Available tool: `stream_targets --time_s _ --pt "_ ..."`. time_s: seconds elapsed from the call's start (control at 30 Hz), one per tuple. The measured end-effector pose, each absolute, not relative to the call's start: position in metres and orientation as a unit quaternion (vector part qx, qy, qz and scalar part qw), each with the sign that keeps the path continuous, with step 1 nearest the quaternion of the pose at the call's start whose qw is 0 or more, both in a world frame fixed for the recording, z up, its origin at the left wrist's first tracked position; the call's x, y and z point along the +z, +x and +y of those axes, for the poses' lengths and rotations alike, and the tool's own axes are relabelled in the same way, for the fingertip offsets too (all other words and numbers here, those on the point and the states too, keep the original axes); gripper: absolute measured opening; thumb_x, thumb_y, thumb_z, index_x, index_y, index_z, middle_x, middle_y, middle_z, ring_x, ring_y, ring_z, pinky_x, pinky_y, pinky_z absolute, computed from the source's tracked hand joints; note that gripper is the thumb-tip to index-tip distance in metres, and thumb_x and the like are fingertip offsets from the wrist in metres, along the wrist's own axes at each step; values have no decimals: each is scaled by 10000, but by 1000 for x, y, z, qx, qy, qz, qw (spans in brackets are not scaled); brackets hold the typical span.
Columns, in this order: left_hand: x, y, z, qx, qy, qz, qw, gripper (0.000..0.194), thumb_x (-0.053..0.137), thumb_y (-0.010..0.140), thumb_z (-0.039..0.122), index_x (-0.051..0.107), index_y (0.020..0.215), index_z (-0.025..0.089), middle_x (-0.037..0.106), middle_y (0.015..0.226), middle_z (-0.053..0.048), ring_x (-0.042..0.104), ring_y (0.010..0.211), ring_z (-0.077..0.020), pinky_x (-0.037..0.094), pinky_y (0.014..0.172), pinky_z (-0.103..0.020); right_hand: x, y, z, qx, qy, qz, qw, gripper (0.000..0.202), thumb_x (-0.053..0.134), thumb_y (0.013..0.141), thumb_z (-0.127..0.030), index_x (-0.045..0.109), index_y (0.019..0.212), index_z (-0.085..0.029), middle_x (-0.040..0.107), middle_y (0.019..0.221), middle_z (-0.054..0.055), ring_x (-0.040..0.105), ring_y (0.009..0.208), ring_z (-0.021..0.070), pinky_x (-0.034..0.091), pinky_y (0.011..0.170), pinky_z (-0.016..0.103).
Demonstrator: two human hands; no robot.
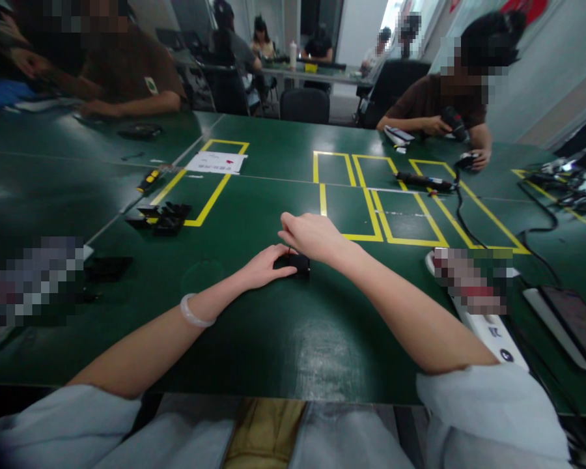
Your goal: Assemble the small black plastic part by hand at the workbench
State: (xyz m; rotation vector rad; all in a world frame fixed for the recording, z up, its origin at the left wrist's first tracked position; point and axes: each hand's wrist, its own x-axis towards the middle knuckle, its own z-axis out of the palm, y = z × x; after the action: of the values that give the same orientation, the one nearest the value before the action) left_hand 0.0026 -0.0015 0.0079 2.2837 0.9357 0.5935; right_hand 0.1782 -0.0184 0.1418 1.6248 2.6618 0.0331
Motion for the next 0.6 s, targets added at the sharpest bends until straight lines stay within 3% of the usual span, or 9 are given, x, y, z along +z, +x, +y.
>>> stream_targets --time_s 0.43,0.6 --pt "7 2 -1 223 857 354 299 401 662 914 481 629 1187 189 684 1203 -94 630 1113 -297 482 995 -450 150 177 5 -58 461 884 49 234 487 927 -256 691 1029 -201 738 919 57 606 757 158 287 590 261" --pt "6 2 0 233 857 344 304 382 659 919 469 633 1180 192 689 1197 -86 630 1119 -297 480 1006 -450 149 170 0 -47 485 873 31 318 449 997 -419 671 999 -191 737 910 85 639 797 195 268 572 272"
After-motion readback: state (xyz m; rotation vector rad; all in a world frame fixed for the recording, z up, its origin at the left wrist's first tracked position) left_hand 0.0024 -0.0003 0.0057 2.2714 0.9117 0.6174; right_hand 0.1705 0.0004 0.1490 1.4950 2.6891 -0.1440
